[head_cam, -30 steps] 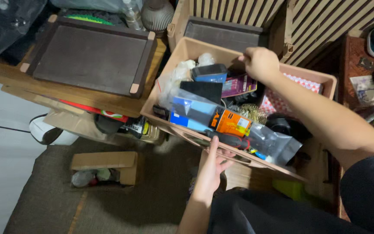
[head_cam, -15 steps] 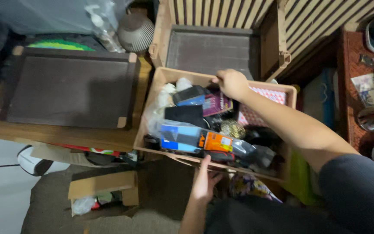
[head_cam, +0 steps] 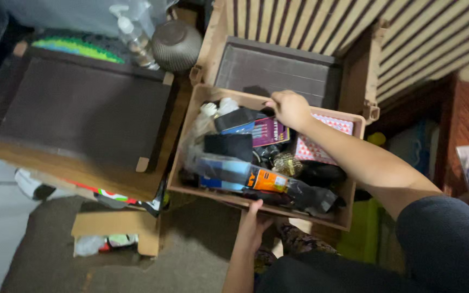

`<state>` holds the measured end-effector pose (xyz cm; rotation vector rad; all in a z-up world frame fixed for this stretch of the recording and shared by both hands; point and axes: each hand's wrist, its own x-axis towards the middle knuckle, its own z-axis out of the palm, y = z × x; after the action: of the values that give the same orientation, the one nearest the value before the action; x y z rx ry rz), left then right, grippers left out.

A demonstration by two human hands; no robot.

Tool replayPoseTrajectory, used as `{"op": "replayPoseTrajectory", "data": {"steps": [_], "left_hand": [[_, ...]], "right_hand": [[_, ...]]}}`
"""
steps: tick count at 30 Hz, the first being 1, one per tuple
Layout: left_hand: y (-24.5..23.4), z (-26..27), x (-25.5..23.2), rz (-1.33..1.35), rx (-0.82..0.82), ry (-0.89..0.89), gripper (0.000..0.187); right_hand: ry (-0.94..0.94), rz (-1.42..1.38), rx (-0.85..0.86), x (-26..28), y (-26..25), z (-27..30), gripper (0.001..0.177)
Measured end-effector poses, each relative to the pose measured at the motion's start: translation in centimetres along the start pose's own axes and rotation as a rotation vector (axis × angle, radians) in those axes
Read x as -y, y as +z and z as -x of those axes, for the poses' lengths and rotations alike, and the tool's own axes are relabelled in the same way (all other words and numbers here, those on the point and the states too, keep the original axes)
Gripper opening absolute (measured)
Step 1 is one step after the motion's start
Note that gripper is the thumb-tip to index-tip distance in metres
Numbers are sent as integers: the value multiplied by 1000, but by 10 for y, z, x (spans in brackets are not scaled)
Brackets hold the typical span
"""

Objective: The person assembles a small plastic drawer unit by attaching side panels and a top cover, then inserts a drawer filled with miscellaneous items and closes it.

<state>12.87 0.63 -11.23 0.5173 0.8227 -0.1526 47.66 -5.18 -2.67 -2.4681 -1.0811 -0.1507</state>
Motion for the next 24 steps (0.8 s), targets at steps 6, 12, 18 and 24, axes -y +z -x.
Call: {"op": "replayPoseTrajectory", "data": {"steps": [6,12,18,24], "left_hand": [[9,-39,4,38,0,21,52],[12,-66,-7,-50,-70,-13,43],[32,-98,-20,-20,12,-11,34],[71,-103,-49,-64,1,-1,47]], "right_hand": [[41,-5,38,-25,-1,-13,32],[81,38,71,-49,12,-28,34],[72,30,60,-79,22,-56,34],[100,80,-2,-111,29,-80,22]]}}
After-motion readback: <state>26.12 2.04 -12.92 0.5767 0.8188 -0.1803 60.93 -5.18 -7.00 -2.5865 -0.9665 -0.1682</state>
